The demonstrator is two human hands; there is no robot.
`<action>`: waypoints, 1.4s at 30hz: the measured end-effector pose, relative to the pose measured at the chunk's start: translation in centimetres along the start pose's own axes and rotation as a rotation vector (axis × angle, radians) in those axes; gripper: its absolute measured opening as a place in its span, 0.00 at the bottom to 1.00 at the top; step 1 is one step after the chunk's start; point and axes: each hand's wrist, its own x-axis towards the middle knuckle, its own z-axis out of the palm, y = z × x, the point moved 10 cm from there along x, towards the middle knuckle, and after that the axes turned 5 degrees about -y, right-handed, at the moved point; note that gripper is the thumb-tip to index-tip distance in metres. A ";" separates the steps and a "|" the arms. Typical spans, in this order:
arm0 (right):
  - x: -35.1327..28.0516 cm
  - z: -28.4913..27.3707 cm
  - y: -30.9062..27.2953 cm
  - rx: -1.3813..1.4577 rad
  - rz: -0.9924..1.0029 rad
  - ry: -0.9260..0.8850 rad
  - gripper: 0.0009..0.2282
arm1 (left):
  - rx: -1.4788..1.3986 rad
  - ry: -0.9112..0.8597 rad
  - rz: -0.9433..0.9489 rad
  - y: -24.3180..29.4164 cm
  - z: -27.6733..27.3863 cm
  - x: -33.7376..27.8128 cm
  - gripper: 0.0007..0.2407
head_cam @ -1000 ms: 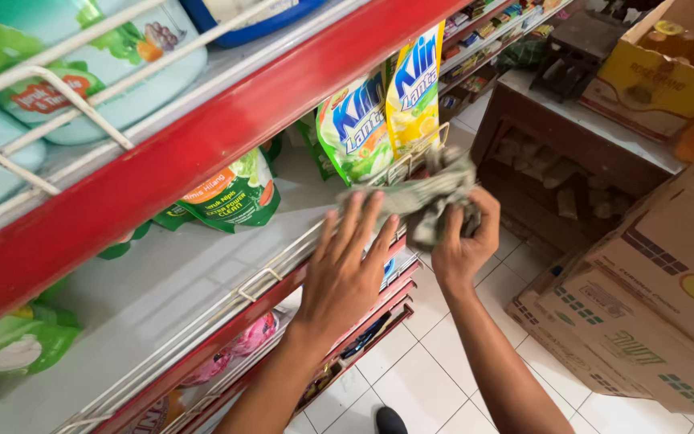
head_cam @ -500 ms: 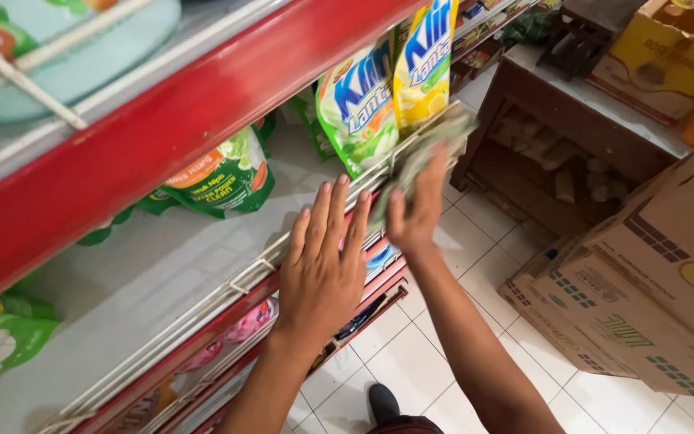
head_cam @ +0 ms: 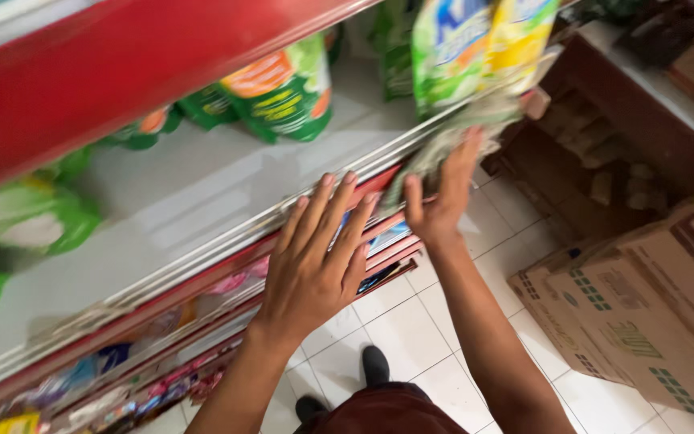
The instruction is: The person wipes a metal shelf with a cloth, then repeatedly picks snack packets from a cardboard box, scans their barcodes with a handheld scanner, and places them on the shelf. The person handles multiple snack packets and uses a barcode scanner throughout.
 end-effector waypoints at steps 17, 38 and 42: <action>-4.1 11.3 -29.8 -0.087 -0.775 -0.416 0.16 | 0.001 0.348 -0.371 -8.8 -7.9 -21.2 0.19; -8.5 20.6 -59.6 -0.047 -1.172 -0.504 0.24 | 0.016 0.746 -0.718 -15.1 -20.6 -43.3 0.29; -9.6 22.5 -62.3 0.246 -1.167 -0.756 0.26 | -0.186 0.842 -0.796 -16.6 -20.2 -46.8 0.29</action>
